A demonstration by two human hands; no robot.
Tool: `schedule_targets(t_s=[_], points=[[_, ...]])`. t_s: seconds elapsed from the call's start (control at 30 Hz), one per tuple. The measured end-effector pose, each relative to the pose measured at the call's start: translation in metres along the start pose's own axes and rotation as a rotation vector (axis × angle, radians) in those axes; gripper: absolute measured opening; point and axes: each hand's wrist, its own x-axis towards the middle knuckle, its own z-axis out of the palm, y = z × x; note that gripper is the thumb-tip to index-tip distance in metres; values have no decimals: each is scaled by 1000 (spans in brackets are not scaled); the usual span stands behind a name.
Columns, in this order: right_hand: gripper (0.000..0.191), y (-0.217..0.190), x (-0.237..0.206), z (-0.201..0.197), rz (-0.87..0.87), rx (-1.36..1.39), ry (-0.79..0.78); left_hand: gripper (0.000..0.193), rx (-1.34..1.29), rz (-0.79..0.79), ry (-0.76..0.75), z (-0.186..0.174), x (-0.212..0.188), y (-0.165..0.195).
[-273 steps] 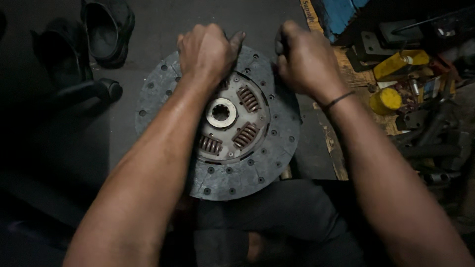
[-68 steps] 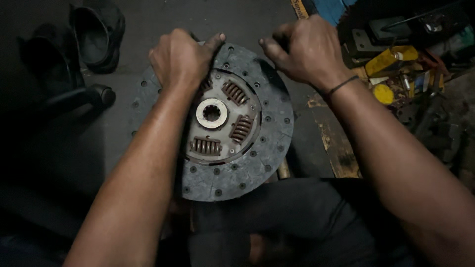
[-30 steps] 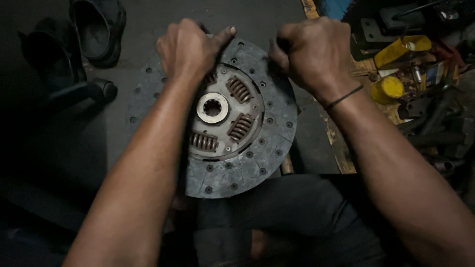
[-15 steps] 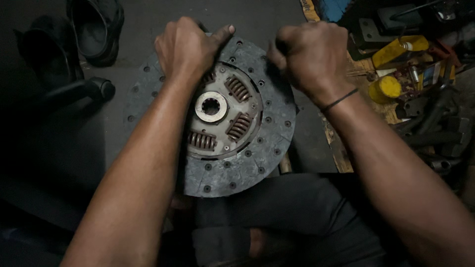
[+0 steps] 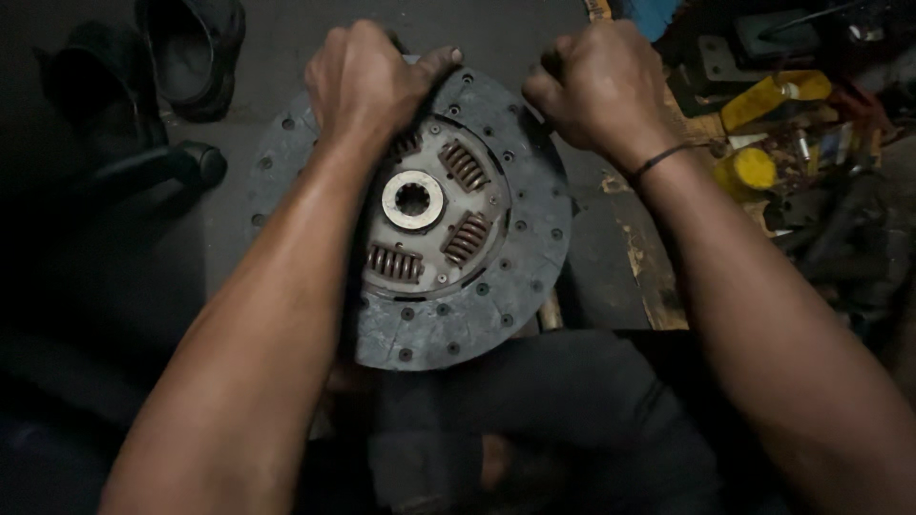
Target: The person uses a hammer and a punch to drive out pins from a clutch pressure plate resting on their lap. They repeatedly position the punch in the pin holes and strike it to remove the fasteners.
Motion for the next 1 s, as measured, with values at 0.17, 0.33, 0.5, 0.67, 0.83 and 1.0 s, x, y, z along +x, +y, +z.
schedule_targets(t_s=[0.17, 0.33, 0.5, 0.67, 0.83, 1.0], points=[[39, -7, -5, -2, -102, 413, 146, 64, -15, -173, -154, -7, -1, 10], [43, -29, 13, 5, 551, 1497, 58, 63, 31, -156, -177, -10, 0, 13], [46, -31, 36, 17, 661, 1141, -198, 61, -19, -280, -274, 0, 3, 4], [42, -56, 46, 36, 143, 544, 299, 67, 31, -76, -52, 10, 2, -9], [38, -68, 9, 38, -59, 608, 282, 65, 12, -109, -21, 8, -1, -7], [43, -61, -20, 29, -130, 856, 230, 64, 35, -229, -157, -5, 2, 11]])
